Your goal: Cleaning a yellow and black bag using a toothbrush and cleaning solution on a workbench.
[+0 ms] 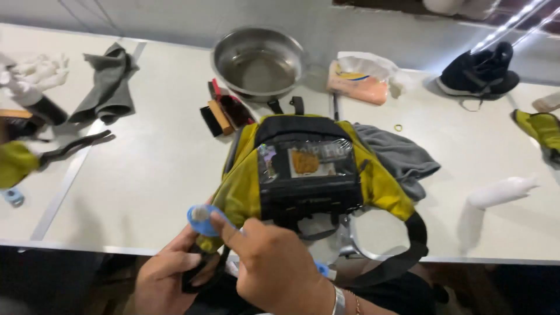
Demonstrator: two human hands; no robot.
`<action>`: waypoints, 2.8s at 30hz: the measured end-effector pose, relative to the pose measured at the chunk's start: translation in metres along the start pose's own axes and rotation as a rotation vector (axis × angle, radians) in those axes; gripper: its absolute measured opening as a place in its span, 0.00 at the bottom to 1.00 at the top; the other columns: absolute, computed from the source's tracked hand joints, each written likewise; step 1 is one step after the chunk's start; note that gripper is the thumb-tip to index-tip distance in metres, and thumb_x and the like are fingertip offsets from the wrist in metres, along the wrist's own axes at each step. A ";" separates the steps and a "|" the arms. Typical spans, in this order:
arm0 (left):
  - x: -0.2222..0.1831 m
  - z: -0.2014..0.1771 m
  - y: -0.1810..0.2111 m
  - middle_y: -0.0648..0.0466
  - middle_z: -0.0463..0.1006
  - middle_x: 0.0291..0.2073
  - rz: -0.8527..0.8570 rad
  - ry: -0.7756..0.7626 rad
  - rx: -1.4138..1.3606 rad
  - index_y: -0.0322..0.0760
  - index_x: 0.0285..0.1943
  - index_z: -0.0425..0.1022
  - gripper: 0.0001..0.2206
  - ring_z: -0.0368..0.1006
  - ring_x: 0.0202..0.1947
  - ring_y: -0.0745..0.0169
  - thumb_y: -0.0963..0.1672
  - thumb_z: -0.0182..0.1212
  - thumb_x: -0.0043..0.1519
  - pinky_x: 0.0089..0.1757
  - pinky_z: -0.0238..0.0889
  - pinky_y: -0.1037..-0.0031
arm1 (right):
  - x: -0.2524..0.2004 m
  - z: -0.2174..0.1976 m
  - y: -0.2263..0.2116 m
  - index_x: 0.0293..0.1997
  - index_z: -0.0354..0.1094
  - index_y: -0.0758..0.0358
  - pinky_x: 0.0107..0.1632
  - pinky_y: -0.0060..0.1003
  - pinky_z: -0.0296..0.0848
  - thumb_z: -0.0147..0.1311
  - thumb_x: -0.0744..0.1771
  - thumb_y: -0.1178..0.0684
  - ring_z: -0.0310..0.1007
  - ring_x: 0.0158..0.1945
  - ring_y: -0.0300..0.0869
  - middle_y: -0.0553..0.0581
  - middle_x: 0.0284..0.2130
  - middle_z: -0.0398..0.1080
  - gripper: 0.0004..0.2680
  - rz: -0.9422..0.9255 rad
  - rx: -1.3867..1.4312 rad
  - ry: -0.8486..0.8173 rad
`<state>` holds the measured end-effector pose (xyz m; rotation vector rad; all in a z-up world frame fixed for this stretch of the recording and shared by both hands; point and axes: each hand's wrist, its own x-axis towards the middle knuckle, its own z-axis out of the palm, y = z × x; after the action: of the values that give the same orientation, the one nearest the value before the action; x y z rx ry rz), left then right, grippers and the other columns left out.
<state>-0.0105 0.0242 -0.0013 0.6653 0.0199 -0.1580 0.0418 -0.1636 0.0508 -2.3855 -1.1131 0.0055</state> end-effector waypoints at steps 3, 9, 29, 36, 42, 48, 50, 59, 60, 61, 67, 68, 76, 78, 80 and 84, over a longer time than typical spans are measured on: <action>-0.006 -0.001 0.009 0.49 0.76 0.28 -0.107 0.078 0.160 0.40 0.82 0.52 0.42 0.61 0.17 0.64 0.45 0.60 0.54 0.18 0.51 0.77 | -0.031 -0.023 0.021 0.72 0.62 0.41 0.30 0.46 0.64 0.46 0.67 0.60 0.67 0.26 0.52 0.56 0.23 0.62 0.23 0.094 0.370 -0.066; 0.006 -0.021 0.001 0.45 0.78 0.50 -0.096 0.204 0.402 0.42 0.81 0.56 0.38 0.56 0.17 0.59 0.42 0.54 0.56 0.18 0.51 0.73 | -0.054 -0.119 0.143 0.74 0.55 0.59 0.19 0.25 0.70 0.42 0.67 0.69 0.65 0.22 0.40 0.64 0.31 0.72 0.24 0.442 -0.170 0.429; 0.021 0.059 -0.014 0.29 0.81 0.49 -0.033 0.785 0.364 0.27 0.68 0.70 0.26 0.80 0.42 0.32 0.33 0.59 0.56 0.51 0.74 0.55 | -0.094 -0.040 0.387 0.53 0.77 0.63 0.49 0.50 0.73 0.56 0.63 0.62 0.76 0.43 0.57 0.65 0.40 0.77 0.14 0.537 -0.362 0.378; 0.019 0.059 -0.008 0.36 0.78 0.44 -0.115 0.689 0.191 0.26 0.61 0.74 0.19 0.79 0.45 0.41 0.37 0.58 0.59 0.46 0.65 0.62 | -0.085 -0.060 0.349 0.51 0.76 0.65 0.49 0.45 0.79 0.59 0.67 0.60 0.79 0.45 0.51 0.61 0.42 0.79 0.09 0.676 -0.358 0.296; 0.019 0.051 -0.004 0.32 0.77 0.49 -0.103 0.550 0.086 0.23 0.61 0.70 0.21 0.77 0.46 0.39 0.36 0.59 0.57 0.54 0.74 0.56 | -0.083 -0.059 0.356 0.51 0.76 0.62 0.50 0.44 0.79 0.61 0.67 0.56 0.79 0.47 0.49 0.59 0.44 0.80 0.09 0.663 -0.461 0.240; 0.022 0.039 -0.010 0.38 0.78 0.45 -0.084 0.574 0.173 0.25 0.56 0.73 0.16 0.78 0.42 0.45 0.40 0.61 0.59 0.49 0.77 0.56 | -0.077 -0.064 0.342 0.48 0.77 0.61 0.47 0.41 0.79 0.59 0.67 0.56 0.78 0.43 0.47 0.58 0.42 0.79 0.07 0.682 -0.457 0.196; 0.018 0.021 -0.018 0.37 0.80 0.44 -0.025 0.547 0.206 0.24 0.55 0.74 0.15 0.78 0.40 0.44 0.39 0.60 0.60 0.46 0.76 0.58 | -0.084 -0.051 0.380 0.47 0.78 0.59 0.47 0.44 0.76 0.60 0.65 0.54 0.78 0.43 0.49 0.57 0.40 0.79 0.08 0.593 -0.492 0.263; 0.027 0.025 -0.011 0.11 0.75 0.46 -0.156 0.809 0.415 0.14 0.61 0.65 0.13 0.71 0.42 0.10 0.36 0.40 0.72 0.51 0.60 0.49 | -0.140 -0.101 0.244 0.48 0.69 0.71 0.45 0.41 0.74 0.61 0.66 0.66 0.70 0.42 0.49 0.64 0.41 0.72 0.08 0.526 -0.363 1.065; 0.024 0.003 -0.016 0.05 0.76 0.42 -0.115 0.764 0.456 0.12 0.56 0.64 0.12 0.72 0.39 0.10 0.37 0.40 0.72 0.48 0.60 0.50 | -0.153 -0.096 0.248 0.45 0.65 0.70 0.47 0.41 0.70 0.60 0.67 0.68 0.66 0.41 0.49 0.63 0.41 0.68 0.08 0.556 -0.399 1.291; 0.025 0.002 -0.017 0.05 0.76 0.42 -0.113 0.767 0.465 0.12 0.56 0.64 0.12 0.72 0.39 0.10 0.37 0.40 0.72 0.48 0.60 0.50 | -0.161 -0.101 0.252 0.45 0.65 0.70 0.47 0.41 0.70 0.60 0.67 0.68 0.66 0.41 0.49 0.63 0.41 0.68 0.08 0.562 -0.391 1.295; 0.024 -0.027 -0.015 0.19 0.77 0.40 0.011 0.697 0.473 0.19 0.60 0.70 0.14 0.74 0.35 0.18 0.38 0.47 0.69 0.41 0.62 0.52 | -0.168 -0.129 0.275 0.67 0.41 0.63 0.56 0.48 0.66 0.66 0.63 0.54 0.58 0.59 0.54 0.66 0.62 0.50 0.31 1.023 0.147 1.284; 0.026 -0.018 -0.012 0.24 0.77 0.42 0.008 0.711 0.497 0.20 0.59 0.71 0.14 0.72 0.36 0.25 0.38 0.47 0.69 0.39 0.60 0.54 | -0.161 -0.131 0.273 0.69 0.39 0.61 0.60 0.45 0.66 0.63 0.65 0.56 0.63 0.60 0.51 0.65 0.63 0.57 0.30 1.073 0.319 1.248; 0.020 -0.015 -0.020 0.24 0.81 0.27 0.032 0.661 0.473 0.25 0.54 0.76 0.15 0.76 0.27 0.38 0.44 0.55 0.64 0.31 0.66 0.61 | -0.193 -0.088 0.343 0.49 0.68 0.63 0.44 0.42 0.70 0.68 0.65 0.53 0.72 0.40 0.45 0.60 0.41 0.74 0.13 1.027 0.124 0.958; 0.022 0.003 -0.021 0.38 0.80 0.30 0.112 0.592 0.331 0.26 0.48 0.76 0.10 0.75 0.26 0.48 0.41 0.59 0.63 0.31 0.66 0.67 | -0.170 -0.105 0.307 0.55 0.68 0.74 0.49 0.48 0.73 0.67 0.68 0.56 0.75 0.46 0.56 0.70 0.48 0.74 0.15 1.113 0.155 0.822; 0.020 0.009 -0.016 0.38 0.80 0.33 0.128 0.574 0.317 0.25 0.48 0.76 0.11 0.75 0.29 0.48 0.41 0.59 0.62 0.34 0.70 0.64 | -0.163 -0.103 0.309 0.56 0.67 0.75 0.43 0.53 0.76 0.67 0.68 0.57 0.73 0.47 0.56 0.69 0.50 0.73 0.15 1.090 0.225 0.835; 0.020 0.026 -0.014 0.36 0.79 0.38 0.087 0.574 0.247 0.21 0.50 0.76 0.13 0.75 0.35 0.47 0.41 0.57 0.62 0.37 0.73 0.60 | -0.170 -0.096 0.300 0.72 0.51 0.80 0.50 0.55 0.69 0.71 0.66 0.59 0.69 0.57 0.58 0.74 0.64 0.64 0.30 1.037 -0.010 0.934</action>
<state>0.0062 -0.0050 0.0091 0.9391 0.5288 0.1209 0.1643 -0.4900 -0.0328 -2.2371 0.5494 -0.6610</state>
